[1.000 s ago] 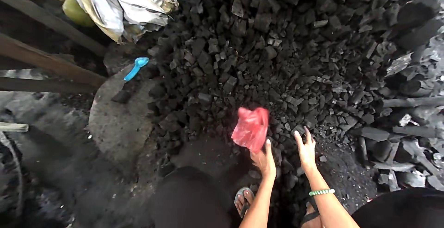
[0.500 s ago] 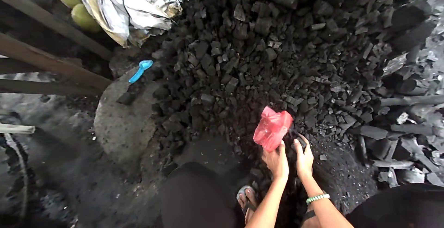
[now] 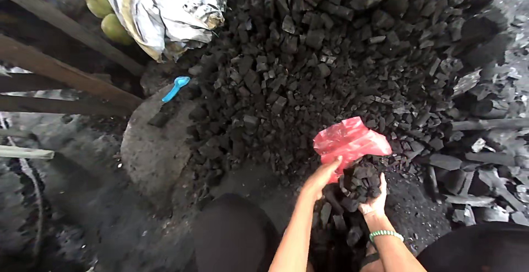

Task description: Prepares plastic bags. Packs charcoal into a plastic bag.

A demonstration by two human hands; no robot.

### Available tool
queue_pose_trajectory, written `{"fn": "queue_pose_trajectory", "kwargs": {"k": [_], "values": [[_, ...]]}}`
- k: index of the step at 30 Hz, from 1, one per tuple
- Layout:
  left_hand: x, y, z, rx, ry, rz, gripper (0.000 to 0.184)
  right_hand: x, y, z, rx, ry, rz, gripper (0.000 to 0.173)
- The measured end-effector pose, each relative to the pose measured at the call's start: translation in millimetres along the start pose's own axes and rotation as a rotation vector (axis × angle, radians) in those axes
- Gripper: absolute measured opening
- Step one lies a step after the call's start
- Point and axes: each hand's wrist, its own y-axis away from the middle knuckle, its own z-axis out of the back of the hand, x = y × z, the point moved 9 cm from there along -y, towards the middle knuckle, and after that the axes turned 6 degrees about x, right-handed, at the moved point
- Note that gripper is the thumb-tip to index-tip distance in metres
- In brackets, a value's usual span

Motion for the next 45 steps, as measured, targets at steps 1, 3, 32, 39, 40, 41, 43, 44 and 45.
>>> {"fn": "queue_pose_trajectory", "kwargs": {"k": [1, 3, 32, 39, 40, 41, 43, 44, 45], "values": [[-1, -4, 11, -0.028, -0.054, -0.014, 0.060, -4, 2, -1, 0.006, -0.028, -0.037, 0.070], [-4, -18, 31, -0.107, -0.252, -0.080, 0.056, -7, 7, -8, 0.018, -0.094, -0.082, 0.073], [-111, -16, 54, -0.271, -0.309, -0.717, 0.061, 143, 35, -123, 0.122, 0.610, 0.491, 0.036], [153, 31, 81, -1.064, -0.024, 0.196, 0.075, 56, 73, 83, -0.853, 1.007, 0.145, 0.055], [170, 27, 66, -0.984, -0.051, 0.323, 0.083, 43, 69, 79, -0.788, 1.150, 0.046, 0.056], [175, 21, 52, -0.916, -0.101, 0.370, 0.087, 34, 64, 71, -0.700, 1.279, -0.010, 0.058], [173, 11, 29, -0.838, -0.184, 0.370, 0.089, 23, 56, 57, -0.556, 1.422, -0.025, 0.060], [172, 8, 23, -0.815, -0.182, 0.371, 0.089, 20, 54, 51, -0.508, 1.442, 0.012, 0.061], [172, 5, 19, -0.793, -0.149, 0.373, 0.087, 17, 52, 44, -0.460, 1.448, 0.074, 0.061]]}}
